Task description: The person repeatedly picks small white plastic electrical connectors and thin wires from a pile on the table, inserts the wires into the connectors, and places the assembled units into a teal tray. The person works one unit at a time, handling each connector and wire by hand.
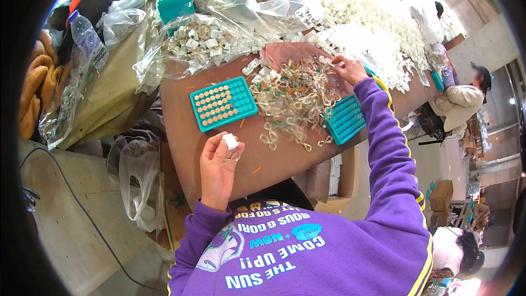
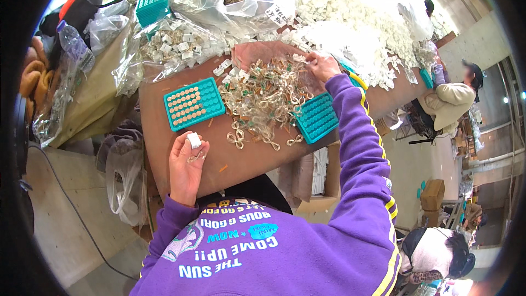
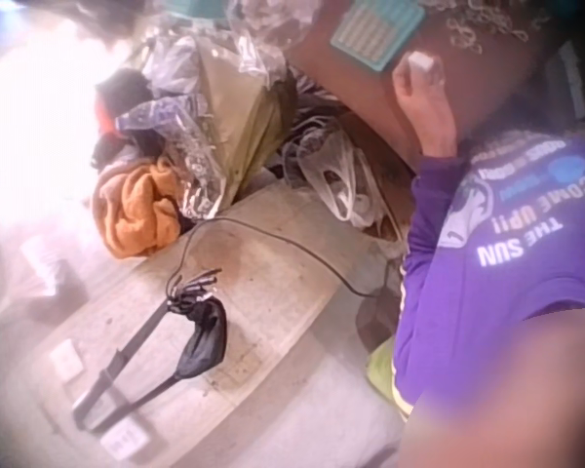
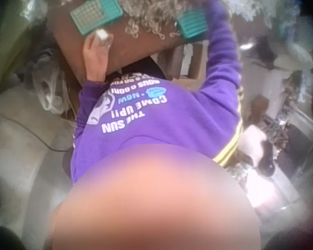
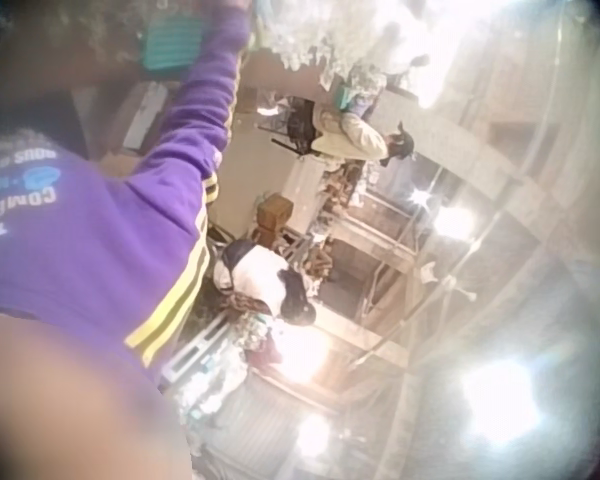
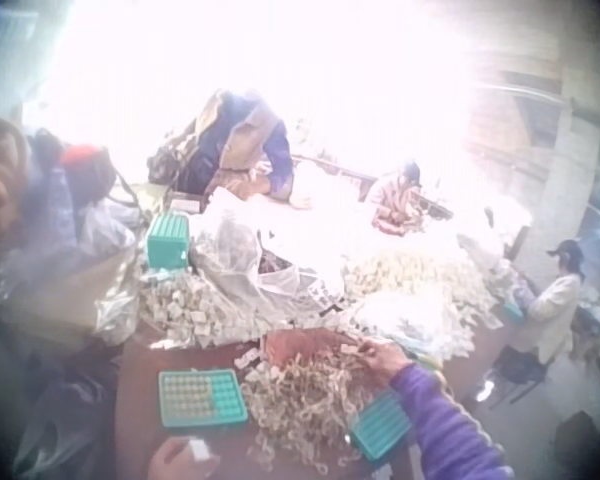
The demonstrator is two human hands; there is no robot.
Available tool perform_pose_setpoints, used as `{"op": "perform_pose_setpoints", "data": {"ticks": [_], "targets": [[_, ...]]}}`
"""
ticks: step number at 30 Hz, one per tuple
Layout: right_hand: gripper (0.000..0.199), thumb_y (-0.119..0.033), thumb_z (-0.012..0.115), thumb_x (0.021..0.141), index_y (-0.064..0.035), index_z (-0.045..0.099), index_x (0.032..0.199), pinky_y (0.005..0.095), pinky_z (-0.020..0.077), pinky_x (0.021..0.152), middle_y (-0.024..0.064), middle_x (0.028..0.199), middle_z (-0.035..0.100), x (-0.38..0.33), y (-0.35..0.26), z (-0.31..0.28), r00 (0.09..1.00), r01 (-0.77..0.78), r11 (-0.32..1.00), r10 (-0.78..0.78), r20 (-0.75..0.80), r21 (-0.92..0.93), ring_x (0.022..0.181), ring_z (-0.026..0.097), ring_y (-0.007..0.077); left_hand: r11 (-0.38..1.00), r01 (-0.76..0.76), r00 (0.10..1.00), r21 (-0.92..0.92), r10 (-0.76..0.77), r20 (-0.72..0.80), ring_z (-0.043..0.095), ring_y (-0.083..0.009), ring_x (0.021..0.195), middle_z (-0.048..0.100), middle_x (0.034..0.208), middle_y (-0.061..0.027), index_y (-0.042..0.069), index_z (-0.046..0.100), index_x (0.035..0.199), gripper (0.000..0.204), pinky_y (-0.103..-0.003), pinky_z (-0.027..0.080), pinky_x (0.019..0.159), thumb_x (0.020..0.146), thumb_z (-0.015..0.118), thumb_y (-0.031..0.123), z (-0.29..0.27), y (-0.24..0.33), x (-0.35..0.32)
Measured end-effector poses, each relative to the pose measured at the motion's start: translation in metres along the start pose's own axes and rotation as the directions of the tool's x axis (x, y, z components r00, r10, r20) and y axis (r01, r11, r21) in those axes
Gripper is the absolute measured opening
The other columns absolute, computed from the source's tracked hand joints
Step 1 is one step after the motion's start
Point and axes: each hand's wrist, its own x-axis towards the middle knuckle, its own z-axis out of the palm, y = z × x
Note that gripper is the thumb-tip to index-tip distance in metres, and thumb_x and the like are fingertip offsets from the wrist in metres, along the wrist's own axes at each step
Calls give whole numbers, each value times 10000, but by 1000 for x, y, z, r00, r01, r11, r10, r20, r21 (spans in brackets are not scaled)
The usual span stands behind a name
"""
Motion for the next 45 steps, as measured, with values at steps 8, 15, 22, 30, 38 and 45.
{"op": "perform_pose_setpoints", "data": {"ticks": [8,15,22,30,38,45], "targets": [[410,-211,672,829,-180,637,1236,402,512,875,113,1051,677,-18,-30,8,990,137,988,-138,9,64,986,649,301,1000,-19,1000,14,19,-16,659,-226,966,653,1057,-124,12,563,1160,226,-390,534,930,980,596,144,2,-2,1],[214,-106,647,831,-79,710,1034,404,516,841,128,1022,665,-14,-75,8,936,348,897,-318,-148,274,953,647,313,1000,-5,999,14,5,-32,649,-218,971,651,1044,-114,29,567,1143,206,-381,536,923,976,599,147,1,-2,1],[350,65,533,768,-125,711,1003,410,515,814,114,984,657,-30,-132,-20,827,563,780,-532,-183,274,928,640,345,1000,-11,999,10,11,-31,664,-234,956,661,1038,-129,28,568,1146,204,-398,547,914,976,598,137,0,-4,0],[412,56,542,821,-106,658,1181,363,545,786,119,1035,685,-31,-138,-41,700,711,610,-656,-282,349,920,679,275,999,-4,1000,-34,4,5,664,-252,955,658,1048,-142,23,566,1155,215,-411,540,923,972,603,129,-4,-5,1],[307,-105,499,911,-157,663,1165,428,534,859,109,1147,654,9,-62,4,974,184,982,-189,-125,-49,983,662,338,997,3,1000,-71,-1,28,663,-249,946,664,1040,-147,19,581,1128,178,-416,535,927,972,596,103,-4,-6,2],[250,-131,545,880,-166,704,1070,434,547,789,137,1028,674,18,-44,26,936,289,957,-284,-209,-8,890,672,347,999,15,1000,-48,-14,16,664,-226,934,668,1024,-115,17,582,1132,178,-418,530,942,980,585,108,-4,-6,2]]}}
